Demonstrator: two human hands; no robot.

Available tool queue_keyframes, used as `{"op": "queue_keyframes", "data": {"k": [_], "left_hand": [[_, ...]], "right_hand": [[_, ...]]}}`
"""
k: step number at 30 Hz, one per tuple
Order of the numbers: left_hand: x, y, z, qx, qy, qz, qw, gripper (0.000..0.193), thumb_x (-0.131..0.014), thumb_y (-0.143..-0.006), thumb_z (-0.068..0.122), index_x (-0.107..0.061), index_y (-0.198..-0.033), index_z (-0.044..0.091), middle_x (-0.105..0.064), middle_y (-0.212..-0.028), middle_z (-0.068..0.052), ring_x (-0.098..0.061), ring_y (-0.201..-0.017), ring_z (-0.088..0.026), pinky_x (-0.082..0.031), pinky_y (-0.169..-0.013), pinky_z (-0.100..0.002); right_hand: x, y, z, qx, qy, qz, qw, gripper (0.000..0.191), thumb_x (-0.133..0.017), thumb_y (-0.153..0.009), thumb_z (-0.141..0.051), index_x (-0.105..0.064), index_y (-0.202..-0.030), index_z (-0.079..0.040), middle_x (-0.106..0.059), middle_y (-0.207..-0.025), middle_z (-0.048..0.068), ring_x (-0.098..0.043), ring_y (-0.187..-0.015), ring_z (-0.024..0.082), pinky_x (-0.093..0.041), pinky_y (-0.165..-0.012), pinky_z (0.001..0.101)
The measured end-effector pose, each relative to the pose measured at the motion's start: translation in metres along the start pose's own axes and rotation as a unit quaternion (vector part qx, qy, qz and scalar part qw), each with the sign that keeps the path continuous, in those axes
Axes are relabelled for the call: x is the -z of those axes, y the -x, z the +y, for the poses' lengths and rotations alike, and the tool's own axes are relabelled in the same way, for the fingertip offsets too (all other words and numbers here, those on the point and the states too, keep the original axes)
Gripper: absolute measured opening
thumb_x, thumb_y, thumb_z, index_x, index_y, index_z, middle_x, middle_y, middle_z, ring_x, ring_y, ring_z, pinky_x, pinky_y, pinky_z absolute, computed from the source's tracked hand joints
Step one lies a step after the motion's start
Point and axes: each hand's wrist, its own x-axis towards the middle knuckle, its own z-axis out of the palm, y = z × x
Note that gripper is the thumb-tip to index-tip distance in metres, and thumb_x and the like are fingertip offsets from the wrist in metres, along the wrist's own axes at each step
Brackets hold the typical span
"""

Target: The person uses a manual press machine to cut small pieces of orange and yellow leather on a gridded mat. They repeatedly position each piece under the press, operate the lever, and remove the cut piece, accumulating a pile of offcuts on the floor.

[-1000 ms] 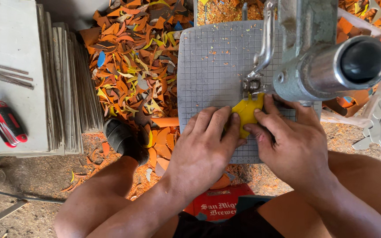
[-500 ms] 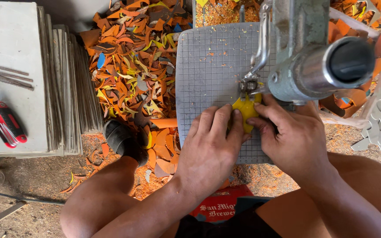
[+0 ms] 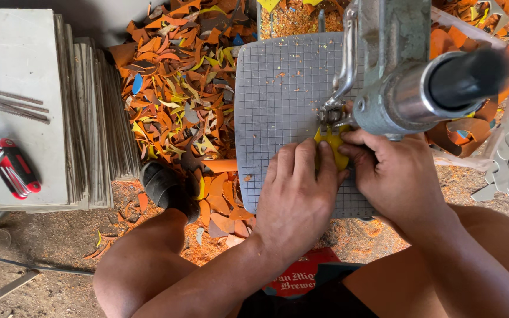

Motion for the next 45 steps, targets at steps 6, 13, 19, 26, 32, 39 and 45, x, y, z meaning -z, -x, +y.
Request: {"op": "queue_keyframes", "data": {"k": [6,13,19,26,32,39,45], "left_hand": [[-0.004,-0.004,0.006,0.01,-0.018,0.019,1.0,0.045,-0.064,-0.102,0.025,-0.063,-0.127,-0.012,-0.057,-0.121,-0.023,-0.057,-0.113,-0.038,-0.051,-0.096,-0.048],[-0.003,-0.006,0.01,0.013,-0.036,0.01,0.999,0.044,-0.065,-0.1,0.023,-0.063,-0.128,-0.011,-0.058,-0.125,-0.025,-0.059,-0.113,-0.038,-0.052,-0.095,-0.047],[0.03,0.004,-0.009,0.017,0.051,-0.036,0.998,0.071,-0.08,-0.08,0.037,-0.061,-0.132,-0.008,-0.056,-0.135,-0.026,-0.054,-0.126,-0.041,-0.045,-0.106,-0.054],[0.04,-0.005,-0.038,-0.029,0.022,-0.114,0.993,0.075,-0.079,-0.077,0.046,-0.06,-0.137,0.005,-0.048,-0.154,-0.011,-0.035,-0.147,-0.042,-0.02,-0.115,-0.074],[0.029,-0.018,-0.048,-0.038,0.04,-0.125,0.991,0.077,-0.075,-0.081,0.049,-0.056,-0.142,0.005,-0.044,-0.157,-0.01,-0.033,-0.149,-0.038,-0.013,-0.115,-0.078],[0.023,-0.025,-0.052,-0.042,0.035,-0.114,0.992,0.072,-0.073,-0.086,0.048,-0.058,-0.141,0.005,-0.047,-0.157,-0.01,-0.036,-0.15,-0.035,-0.012,-0.116,-0.078],[0.02,-0.027,-0.054,-0.038,0.033,-0.097,0.994,0.068,-0.074,-0.087,0.045,-0.06,-0.138,0.003,-0.048,-0.156,-0.011,-0.036,-0.15,-0.034,-0.013,-0.117,-0.078]], "right_hand": [[-0.002,-0.001,0.011,-0.004,-0.001,-0.005,1.0,0.021,-0.071,-0.089,0.002,-0.073,-0.108,-0.005,-0.076,-0.098,0.011,-0.072,-0.096,0.032,-0.052,-0.094,0.0433],[0.005,-0.005,0.0,0.022,0.024,0.018,0.999,0.023,-0.071,-0.09,0.003,-0.075,-0.111,-0.007,-0.077,-0.1,0.01,-0.072,-0.101,0.031,-0.054,-0.097,0.0447],[0.01,0.015,-0.036,0.022,0.083,0.057,0.995,0.035,-0.081,-0.075,-0.008,-0.075,-0.109,0.001,-0.072,-0.121,0.02,-0.066,-0.107,0.038,-0.054,-0.092,0.0465],[-0.006,0.016,-0.031,0.039,0.065,0.09,0.993,0.025,-0.089,-0.082,-0.014,-0.078,-0.101,-0.002,-0.073,-0.12,0.019,-0.069,-0.112,0.035,-0.057,-0.095,0.0426],[-0.01,0.013,-0.017,0.023,0.043,0.083,0.995,0.022,-0.089,-0.081,-0.01,-0.077,-0.098,-0.002,-0.076,-0.114,0.017,-0.071,-0.104,0.033,-0.056,-0.088,0.0408],[-0.013,0.011,-0.003,0.013,0.025,0.077,0.997,0.023,-0.09,-0.079,-0.01,-0.078,-0.098,-0.003,-0.077,-0.105,0.014,-0.076,-0.091,0.023,-0.053,-0.081,0.0381],[-0.014,0.006,0.002,-0.034,-0.015,0.053,0.998,0.024,-0.089,-0.082,-0.006,-0.078,-0.102,-0.002,-0.078,-0.101,0.013,-0.076,-0.083,0.021,-0.057,-0.075,0.0332]]}}
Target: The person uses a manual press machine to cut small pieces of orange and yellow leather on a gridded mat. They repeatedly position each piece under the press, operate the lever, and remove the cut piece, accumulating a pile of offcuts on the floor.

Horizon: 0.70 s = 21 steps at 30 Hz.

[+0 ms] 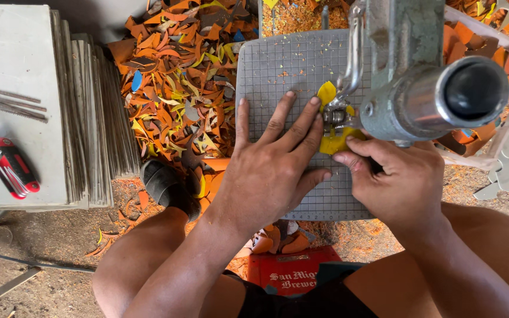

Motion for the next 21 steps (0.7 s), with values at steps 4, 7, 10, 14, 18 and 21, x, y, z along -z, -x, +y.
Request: {"op": "queue_keyframes", "data": {"k": [4,7,10,14,18,21], "left_hand": [[-0.001,0.0,-0.001,0.005,-0.002,0.01,1.0,0.066,-0.074,-0.088,0.043,-0.06,-0.138,0.002,-0.048,-0.156,-0.013,-0.038,-0.149,-0.033,-0.014,-0.117,-0.077],[-0.002,-0.001,-0.002,0.008,-0.005,0.016,1.0,0.065,-0.073,-0.089,0.041,-0.06,-0.139,0.002,-0.049,-0.155,-0.013,-0.039,-0.149,-0.033,-0.015,-0.118,-0.076],[-0.003,-0.002,-0.003,0.01,-0.013,0.024,1.0,0.064,-0.073,-0.089,0.04,-0.06,-0.139,0.002,-0.05,-0.154,-0.014,-0.041,-0.148,-0.033,-0.016,-0.119,-0.075],[-0.003,-0.003,-0.001,0.02,-0.015,0.033,0.999,0.062,-0.073,-0.09,0.037,-0.06,-0.139,0.001,-0.051,-0.154,-0.015,-0.043,-0.147,-0.032,-0.02,-0.119,-0.073],[-0.002,-0.005,0.0,0.026,-0.016,0.043,0.999,0.058,-0.072,-0.091,0.032,-0.061,-0.138,0.0,-0.052,-0.153,-0.016,-0.044,-0.147,-0.032,-0.024,-0.12,-0.071],[-0.004,-0.007,0.0,0.031,-0.019,0.049,0.998,0.054,-0.069,-0.093,0.03,-0.061,-0.137,0.0,-0.053,-0.152,-0.017,-0.045,-0.146,-0.032,-0.024,-0.119,-0.07]], "right_hand": [[0.002,-0.009,-0.005,0.052,0.006,0.023,0.998,0.021,-0.085,-0.085,-0.001,-0.077,-0.105,-0.003,-0.077,-0.107,0.012,-0.076,-0.094,0.023,-0.058,-0.088,0.0336],[0.003,-0.015,-0.01,0.06,0.005,0.032,0.998,0.022,-0.083,-0.079,0.003,-0.075,-0.099,0.0,-0.075,-0.117,0.017,-0.075,-0.105,0.03,-0.058,-0.093,0.0388],[0.004,-0.021,-0.01,0.069,0.03,0.02,0.997,0.025,-0.084,-0.077,0.002,-0.076,-0.1,-0.001,-0.075,-0.115,0.016,-0.073,-0.102,0.029,-0.057,-0.09,0.039],[0.004,-0.023,-0.002,0.001,0.027,-0.018,0.999,0.049,-0.081,-0.083,-0.003,-0.072,-0.131,-0.002,-0.076,-0.106,0.01,-0.074,-0.096,0.023,-0.058,-0.09,0.0368],[0.001,-0.022,0.011,0.028,0.039,-0.014,0.999,0.05,-0.083,-0.088,-0.008,-0.07,-0.136,-0.003,-0.075,-0.113,0.012,-0.071,-0.101,0.025,-0.057,-0.093,0.0367],[-0.001,-0.024,0.018,0.031,0.044,-0.014,0.998,0.049,-0.086,-0.087,-0.011,-0.071,-0.133,-0.001,-0.073,-0.114,0.014,-0.07,-0.103,0.026,-0.056,-0.091,0.0373]]}}
